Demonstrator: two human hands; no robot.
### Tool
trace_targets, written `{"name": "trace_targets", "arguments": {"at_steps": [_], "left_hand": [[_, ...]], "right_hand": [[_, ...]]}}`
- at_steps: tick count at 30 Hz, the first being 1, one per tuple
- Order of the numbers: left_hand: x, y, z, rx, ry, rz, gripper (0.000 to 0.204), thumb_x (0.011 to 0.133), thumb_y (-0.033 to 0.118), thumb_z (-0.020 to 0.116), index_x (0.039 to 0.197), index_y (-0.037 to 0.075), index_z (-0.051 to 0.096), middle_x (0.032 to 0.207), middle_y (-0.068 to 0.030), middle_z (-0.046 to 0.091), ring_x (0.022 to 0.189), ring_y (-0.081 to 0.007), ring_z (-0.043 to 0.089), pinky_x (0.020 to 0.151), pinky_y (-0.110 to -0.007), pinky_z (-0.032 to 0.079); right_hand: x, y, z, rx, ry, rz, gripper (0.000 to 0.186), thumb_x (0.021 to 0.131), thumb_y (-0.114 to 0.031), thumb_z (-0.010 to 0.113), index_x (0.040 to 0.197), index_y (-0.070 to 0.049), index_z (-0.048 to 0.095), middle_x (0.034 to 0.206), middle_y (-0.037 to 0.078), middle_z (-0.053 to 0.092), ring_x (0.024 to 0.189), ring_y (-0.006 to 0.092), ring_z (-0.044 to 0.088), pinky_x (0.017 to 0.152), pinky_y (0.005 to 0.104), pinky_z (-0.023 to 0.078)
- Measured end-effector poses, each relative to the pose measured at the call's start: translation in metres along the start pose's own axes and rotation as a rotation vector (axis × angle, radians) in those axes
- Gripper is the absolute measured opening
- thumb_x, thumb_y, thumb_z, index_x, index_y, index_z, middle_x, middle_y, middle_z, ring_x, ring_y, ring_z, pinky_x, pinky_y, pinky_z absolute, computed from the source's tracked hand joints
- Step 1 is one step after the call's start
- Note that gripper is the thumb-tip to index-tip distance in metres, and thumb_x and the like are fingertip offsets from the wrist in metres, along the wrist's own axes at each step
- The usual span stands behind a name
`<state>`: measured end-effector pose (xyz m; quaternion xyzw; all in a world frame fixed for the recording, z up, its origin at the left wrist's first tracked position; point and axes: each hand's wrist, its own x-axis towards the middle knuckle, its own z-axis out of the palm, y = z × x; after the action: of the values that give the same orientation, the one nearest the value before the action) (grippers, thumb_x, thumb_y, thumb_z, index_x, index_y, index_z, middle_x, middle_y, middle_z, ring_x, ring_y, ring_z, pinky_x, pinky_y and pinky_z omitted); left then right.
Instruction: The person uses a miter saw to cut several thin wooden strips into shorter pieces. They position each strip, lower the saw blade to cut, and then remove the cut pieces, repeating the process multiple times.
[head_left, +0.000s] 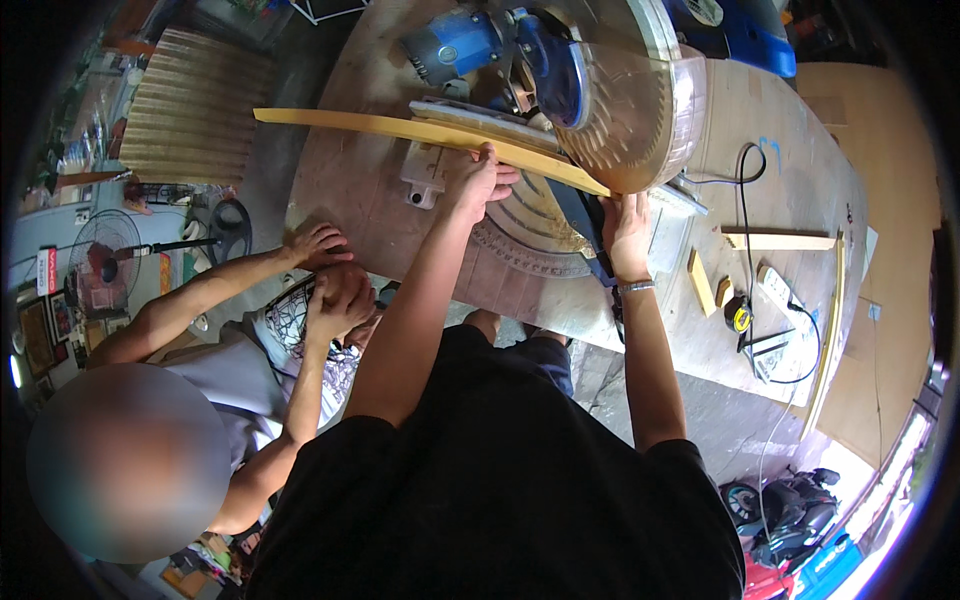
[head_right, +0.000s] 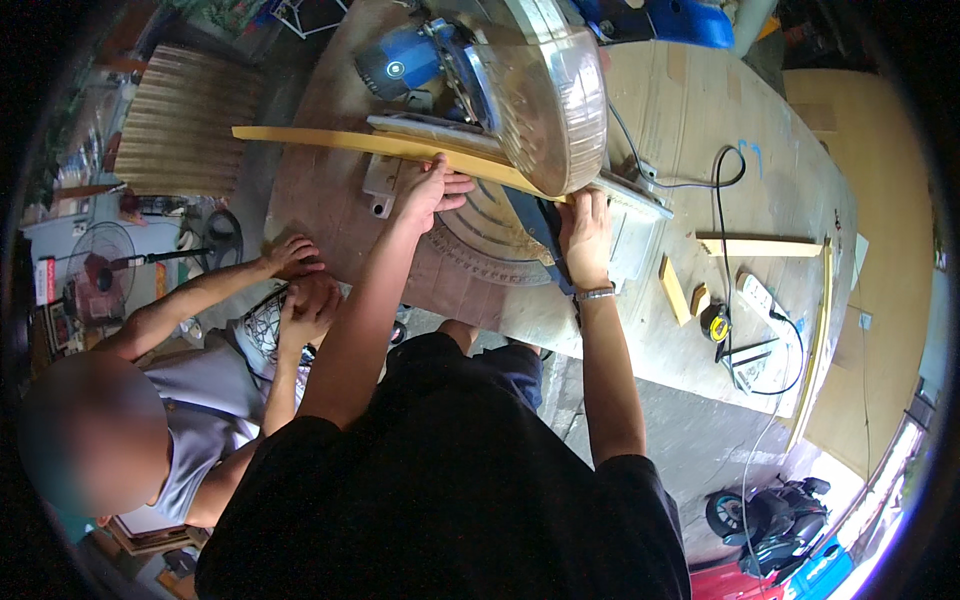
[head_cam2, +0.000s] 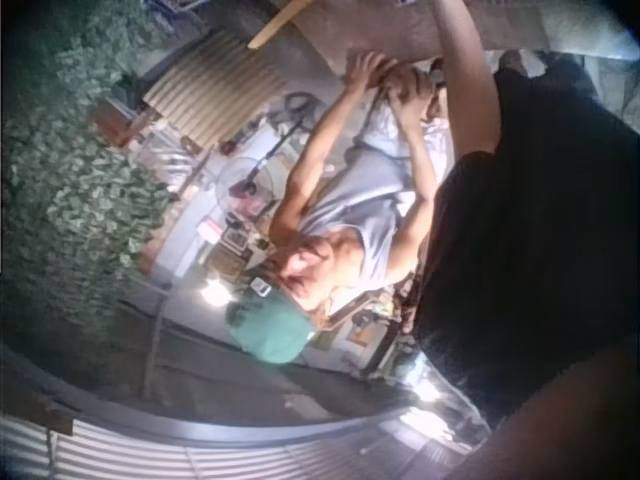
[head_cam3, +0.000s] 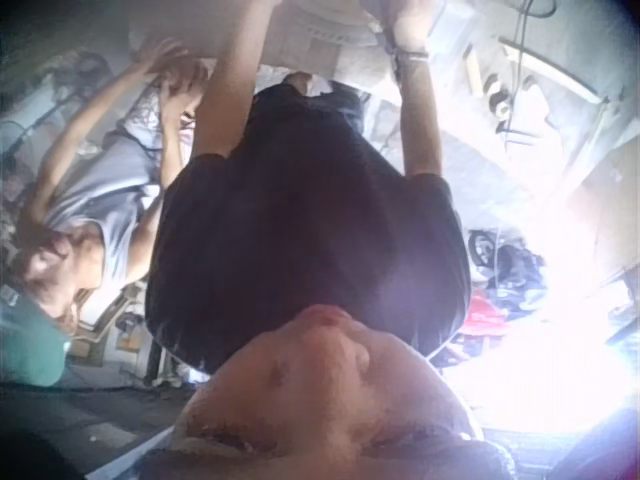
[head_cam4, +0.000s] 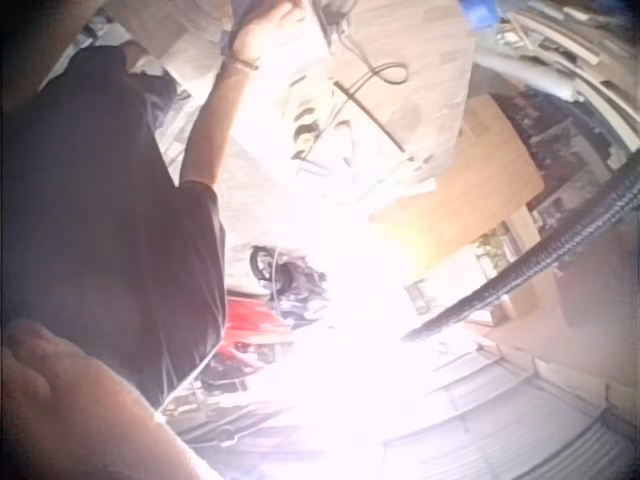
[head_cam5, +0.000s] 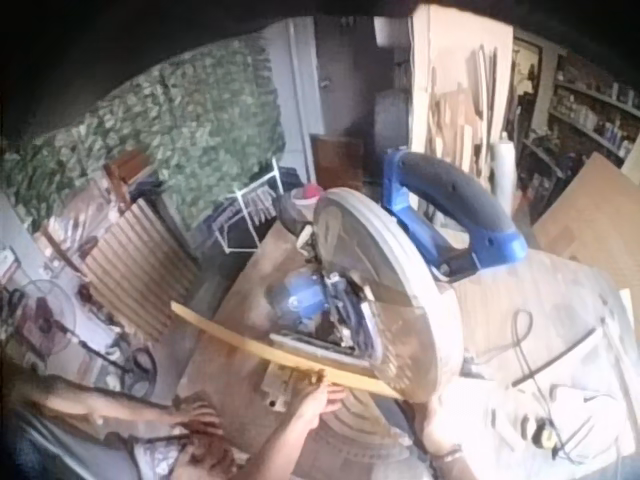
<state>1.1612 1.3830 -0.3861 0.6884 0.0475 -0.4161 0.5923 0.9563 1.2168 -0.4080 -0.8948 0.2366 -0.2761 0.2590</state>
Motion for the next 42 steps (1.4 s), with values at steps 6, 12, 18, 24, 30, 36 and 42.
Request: {"name": "trace_targets", "arguments": {"at_steps": [6, 12, 18, 24, 30, 36, 42], "left_hand": [[-0.011, 0.01, 0.006, 0.006, 0.001, 0.013, 0.04, 0.109, 0.039, 0.041, 0.121, 0.002, 0.051, 0.105, -0.0215, 0.072, 0.097, -0.0298, 0.074, 0.084, -0.046, 0.06], [-0.01, 0.003, 0.011, -0.11, 0.072, 0.085, 0.037, 0.108, 0.037, 0.047, 0.119, 0.002, 0.052, 0.099, -0.0172, 0.074, 0.088, -0.0262, 0.075, 0.074, -0.039, 0.062], [-0.006, 0.001, 0.009, -0.124, 0.029, 0.051, 0.032, 0.108, 0.033, 0.048, 0.116, 0.003, 0.052, 0.096, -0.0162, 0.074, 0.085, -0.0251, 0.076, 0.068, -0.037, 0.062], [0.001, -0.009, 0.009, -0.147, 0.025, 0.068, 0.035, 0.106, 0.039, 0.051, 0.119, 0.007, 0.052, 0.103, -0.0182, 0.074, 0.095, -0.0261, 0.075, 0.076, -0.038, 0.062], [-0.004, -0.01, 0.005, -0.188, 0.046, 0.07, 0.033, 0.104, 0.041, 0.055, 0.109, 0.009, 0.054, 0.101, -0.0181, 0.074, 0.093, -0.0276, 0.075, 0.078, -0.041, 0.061], [-0.008, -0.008, 0.007, -0.228, 0.077, 0.087, 0.03, 0.103, 0.037, 0.06, 0.104, 0.008, 0.056, 0.097, -0.0169, 0.073, 0.088, -0.027, 0.076, 0.073, -0.041, 0.061], [-0.001, -0.014, 0.006, -0.308, 0.083, 0.107, 0.02, 0.101, 0.029, 0.064, 0.095, 0.012, 0.056, 0.095, -0.0081, 0.072, 0.088, -0.0222, 0.075, 0.075, -0.039, 0.061]], "right_hand": [[-0.003, 0.0, -0.008, -0.016, -0.01, -0.012, 0.032, 0.089, -0.01, 0.07, 0.117, -0.003, 0.056, 0.112, 0.02, 0.058, 0.106, 0.0406, 0.057, 0.088, 0.0476, 0.048], [0.012, -0.008, -0.065, 0.028, 0.142, 0.089, 0.024, 0.096, -0.018, 0.067, 0.111, -0.001, 0.062, 0.101, 0.018, 0.064, 0.096, 0.0349, 0.063, 0.086, 0.0446, 0.05], [0.021, -0.003, -0.07, -0.087, -0.107, -0.173, 0.023, 0.093, -0.017, 0.068, 0.11, -0.001, 0.063, 0.101, 0.018, 0.063, 0.096, 0.0374, 0.062, 0.083, 0.046, 0.05], [0.023, -0.01, -0.018, -0.271, -0.145, -0.216, 0.028, 0.091, -0.017, 0.067, 0.117, -0.007, 0.063, 0.111, 0.014, 0.063, 0.107, 0.0328, 0.058, 0.092, 0.0461, 0.042], [0.019, -0.011, -0.01, -0.258, -0.171, -0.133, 0.043, 0.09, -0.017, 0.07, 0.132, -0.012, 0.06, 0.125, 0.014, 0.063, 0.116, 0.0334, 0.058, 0.094, 0.0464, 0.043], [0.016, -0.003, -0.008, -0.259, -0.192, -0.115, 0.046, 0.09, -0.014, 0.069, 0.134, -0.01, 0.058, 0.128, 0.016, 0.062, 0.118, 0.0349, 0.057, 0.096, 0.0471, 0.043], [0.014, 0.003, -0.008, -0.265, -0.161, -0.139, 0.045, 0.089, -0.012, 0.069, 0.133, -0.008, 0.059, 0.127, 0.018, 0.063, 0.12, 0.038, 0.057, 0.104, 0.0492, 0.041]]}}
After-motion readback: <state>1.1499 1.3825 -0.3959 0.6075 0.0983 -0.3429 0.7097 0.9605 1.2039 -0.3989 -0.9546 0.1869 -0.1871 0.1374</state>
